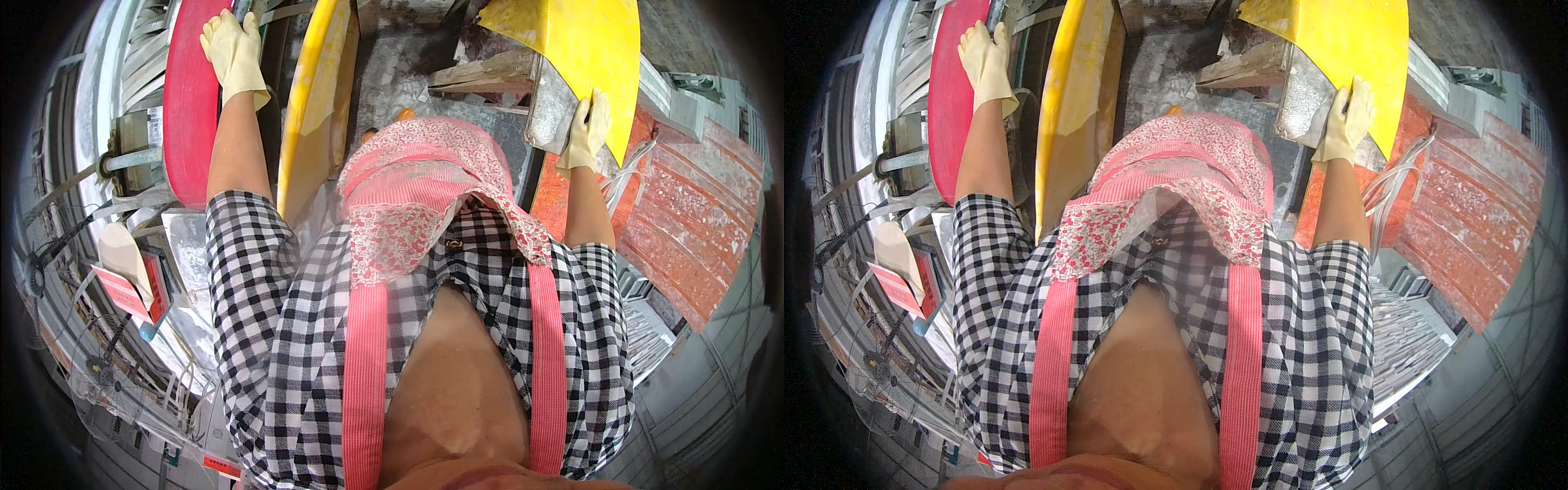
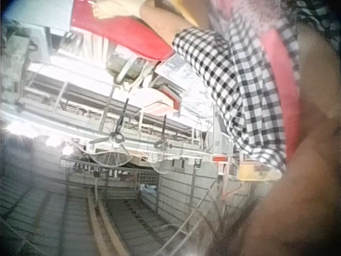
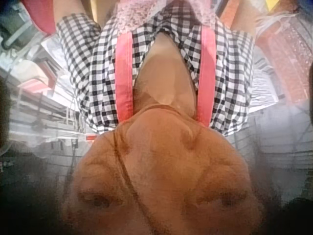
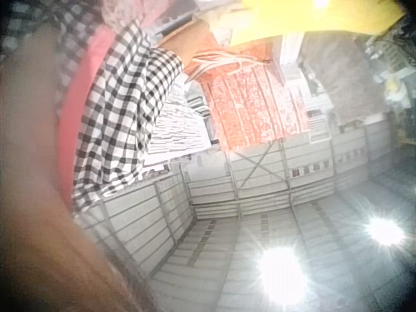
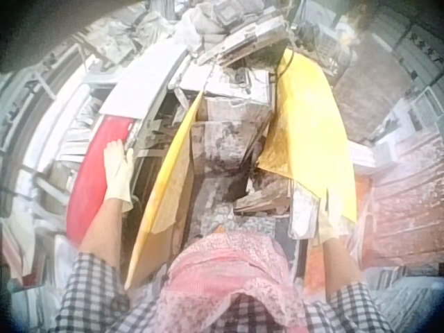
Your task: The person repeatedly picks up gray rectangular tiles and rubs their surfaces against a yellow curved fixture, then places them back. The person also briefly handles a metal clamp-like tool and a red curved object. The task appears to be surface finishing or cleaning of the tiles.
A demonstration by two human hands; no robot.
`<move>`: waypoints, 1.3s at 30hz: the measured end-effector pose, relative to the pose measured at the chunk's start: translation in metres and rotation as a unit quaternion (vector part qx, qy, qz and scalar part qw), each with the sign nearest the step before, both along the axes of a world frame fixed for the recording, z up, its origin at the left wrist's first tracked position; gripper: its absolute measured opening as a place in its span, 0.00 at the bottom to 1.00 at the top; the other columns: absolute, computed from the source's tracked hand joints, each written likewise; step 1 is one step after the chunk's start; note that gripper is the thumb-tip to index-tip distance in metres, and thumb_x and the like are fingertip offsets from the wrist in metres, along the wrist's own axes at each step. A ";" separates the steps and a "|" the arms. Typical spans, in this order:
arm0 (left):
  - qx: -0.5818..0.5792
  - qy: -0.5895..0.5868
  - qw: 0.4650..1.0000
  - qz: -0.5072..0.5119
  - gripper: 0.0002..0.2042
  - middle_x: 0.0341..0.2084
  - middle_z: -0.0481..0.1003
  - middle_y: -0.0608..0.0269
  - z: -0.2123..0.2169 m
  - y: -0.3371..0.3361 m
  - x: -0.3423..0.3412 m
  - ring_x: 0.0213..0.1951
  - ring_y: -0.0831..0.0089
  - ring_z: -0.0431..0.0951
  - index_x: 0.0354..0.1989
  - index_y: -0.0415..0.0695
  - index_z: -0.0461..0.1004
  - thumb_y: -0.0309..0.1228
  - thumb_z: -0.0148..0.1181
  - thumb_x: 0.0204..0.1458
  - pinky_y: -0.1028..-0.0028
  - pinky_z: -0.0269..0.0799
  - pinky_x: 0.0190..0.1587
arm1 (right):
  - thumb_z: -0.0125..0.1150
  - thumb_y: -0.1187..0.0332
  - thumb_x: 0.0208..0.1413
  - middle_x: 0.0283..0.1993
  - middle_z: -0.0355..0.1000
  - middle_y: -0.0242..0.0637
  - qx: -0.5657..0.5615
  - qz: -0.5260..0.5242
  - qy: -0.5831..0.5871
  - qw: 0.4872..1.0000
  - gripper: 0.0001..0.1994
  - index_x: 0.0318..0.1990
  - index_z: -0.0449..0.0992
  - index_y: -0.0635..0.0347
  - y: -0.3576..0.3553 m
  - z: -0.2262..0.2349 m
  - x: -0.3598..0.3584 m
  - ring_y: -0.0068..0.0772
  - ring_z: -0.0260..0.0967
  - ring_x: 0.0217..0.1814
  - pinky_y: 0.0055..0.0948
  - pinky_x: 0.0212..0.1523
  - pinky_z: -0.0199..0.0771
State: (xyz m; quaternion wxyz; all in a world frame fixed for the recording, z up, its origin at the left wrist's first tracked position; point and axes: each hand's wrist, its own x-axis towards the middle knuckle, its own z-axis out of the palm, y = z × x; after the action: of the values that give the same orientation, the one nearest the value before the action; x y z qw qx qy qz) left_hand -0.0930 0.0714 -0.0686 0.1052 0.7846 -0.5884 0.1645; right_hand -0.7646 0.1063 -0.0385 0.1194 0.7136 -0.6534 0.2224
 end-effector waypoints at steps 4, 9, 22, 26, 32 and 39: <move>-0.048 -0.014 0.999 -0.021 0.22 0.44 0.78 0.51 -0.001 0.000 0.000 0.52 0.54 0.73 0.46 0.38 0.77 0.48 0.56 0.62 0.58 0.65 0.58 | 0.57 0.63 0.66 0.65 0.72 0.51 0.011 -0.010 -0.003 1.000 0.20 0.62 0.74 0.59 0.000 0.001 0.001 0.49 0.65 0.70 0.47 0.68 0.59; -0.052 -0.020 0.998 -0.020 0.22 0.44 0.78 0.51 -0.005 -0.002 0.003 0.51 0.54 0.74 0.46 0.38 0.78 0.47 0.56 0.61 0.58 0.65 0.58 | 0.57 0.63 0.66 0.64 0.72 0.52 0.002 0.004 -0.007 1.000 0.19 0.61 0.75 0.60 -0.001 0.002 0.001 0.51 0.66 0.69 0.47 0.69 0.59; -0.054 -0.025 0.998 -0.014 0.23 0.43 0.78 0.52 -0.006 -0.004 0.005 0.51 0.54 0.74 0.49 0.38 0.78 0.48 0.56 0.61 0.58 0.67 0.57 | 0.58 0.63 0.66 0.68 0.69 0.52 0.027 -0.028 -0.018 0.999 0.21 0.65 0.73 0.57 0.000 0.001 0.002 0.51 0.62 0.73 0.47 0.72 0.55; -0.044 -0.034 0.998 -0.008 0.22 0.43 0.78 0.52 -0.003 -0.003 0.003 0.51 0.55 0.74 0.47 0.38 0.78 0.48 0.56 0.61 0.59 0.66 0.57 | 0.57 0.62 0.67 0.68 0.69 0.51 0.026 -0.021 -0.019 0.999 0.21 0.64 0.73 0.59 0.001 0.002 0.003 0.50 0.62 0.73 0.47 0.72 0.55; -0.050 -0.026 0.998 -0.017 0.22 0.44 0.78 0.52 -0.002 -0.003 0.004 0.51 0.54 0.74 0.47 0.38 0.77 0.47 0.56 0.61 0.58 0.66 0.57 | 0.56 0.61 0.67 0.67 0.69 0.51 0.031 -0.006 -0.037 0.999 0.21 0.63 0.73 0.59 -0.001 0.004 0.003 0.50 0.62 0.73 0.47 0.72 0.54; -0.036 -0.004 0.999 -0.003 0.24 0.46 0.78 0.50 -0.001 -0.002 0.003 0.53 0.53 0.73 0.52 0.37 0.77 0.47 0.56 0.61 0.58 0.65 0.60 | 0.56 0.62 0.67 0.66 0.71 0.50 0.025 -0.009 -0.030 0.999 0.20 0.62 0.74 0.59 0.001 0.004 0.004 0.50 0.63 0.72 0.48 0.71 0.56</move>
State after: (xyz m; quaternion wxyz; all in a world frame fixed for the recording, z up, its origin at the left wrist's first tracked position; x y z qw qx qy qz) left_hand -0.0905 0.0689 -0.0695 0.1316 0.7779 -0.5848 0.1888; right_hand -0.7609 0.1073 -0.0344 0.0844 0.7035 -0.6684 0.2262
